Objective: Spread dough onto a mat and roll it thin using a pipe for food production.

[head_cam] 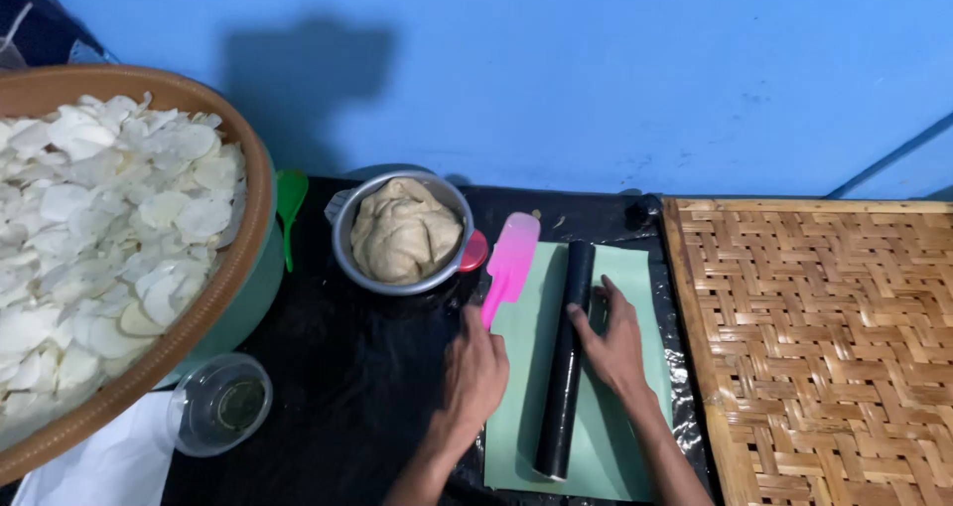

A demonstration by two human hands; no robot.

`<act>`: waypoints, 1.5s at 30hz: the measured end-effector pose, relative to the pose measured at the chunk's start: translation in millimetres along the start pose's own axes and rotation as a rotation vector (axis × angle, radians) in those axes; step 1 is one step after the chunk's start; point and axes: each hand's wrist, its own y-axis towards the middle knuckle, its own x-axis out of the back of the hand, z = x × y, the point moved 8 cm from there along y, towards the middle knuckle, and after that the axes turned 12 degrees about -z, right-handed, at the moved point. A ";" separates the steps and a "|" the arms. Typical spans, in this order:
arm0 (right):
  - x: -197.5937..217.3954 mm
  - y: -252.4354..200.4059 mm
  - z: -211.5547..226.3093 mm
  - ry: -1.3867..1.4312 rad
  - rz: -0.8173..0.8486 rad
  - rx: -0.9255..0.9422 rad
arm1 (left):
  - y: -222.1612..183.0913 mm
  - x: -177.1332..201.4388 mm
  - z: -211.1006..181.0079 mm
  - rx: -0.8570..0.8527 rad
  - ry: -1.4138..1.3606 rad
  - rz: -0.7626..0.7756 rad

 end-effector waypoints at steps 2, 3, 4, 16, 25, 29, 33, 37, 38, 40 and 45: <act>5.7 -2.6 29.2 -0.099 0.091 -0.114 | 2.1 21.8 1.4 -0.055 -0.061 -0.063; 8.1 -5.2 38.7 -0.197 0.167 -0.228 | 4.3 35.7 -2.1 -0.123 -0.125 -0.127; -1.4 -3.9 22.6 -0.197 0.170 -0.229 | 4.9 44.4 -4.9 -0.121 -0.123 -0.126; 22.5 64.1 -62.1 -0.329 -0.027 -0.043 | 27.2 87.5 11.8 -0.290 -0.197 -0.284; 43.3 53.8 -29.4 -0.513 -0.043 0.022 | 83.5 147.4 22.7 -0.117 0.242 -0.191; 40.8 51.3 -14.9 -0.549 -0.163 0.184 | 100.6 134.1 44.8 -0.190 0.305 -0.140; 21.7 37.9 60.6 -0.486 -0.250 0.408 | 104.6 131.0 35.0 -0.054 0.449 -0.017; -60.9 41.2 93.0 0.062 0.097 0.176 | 120.5 114.8 45.4 -0.065 0.489 -0.030; -85.5 42.2 95.7 0.226 0.179 0.102 | 124.4 108.7 49.8 -0.084 0.476 -0.037; -121.9 41.8 101.4 0.394 0.254 0.029 | 131.8 100.5 52.9 -0.110 0.465 -0.047; -143.4 31.8 121.6 0.514 0.307 -0.129 | 144.1 80.5 58.4 -0.109 0.555 -0.012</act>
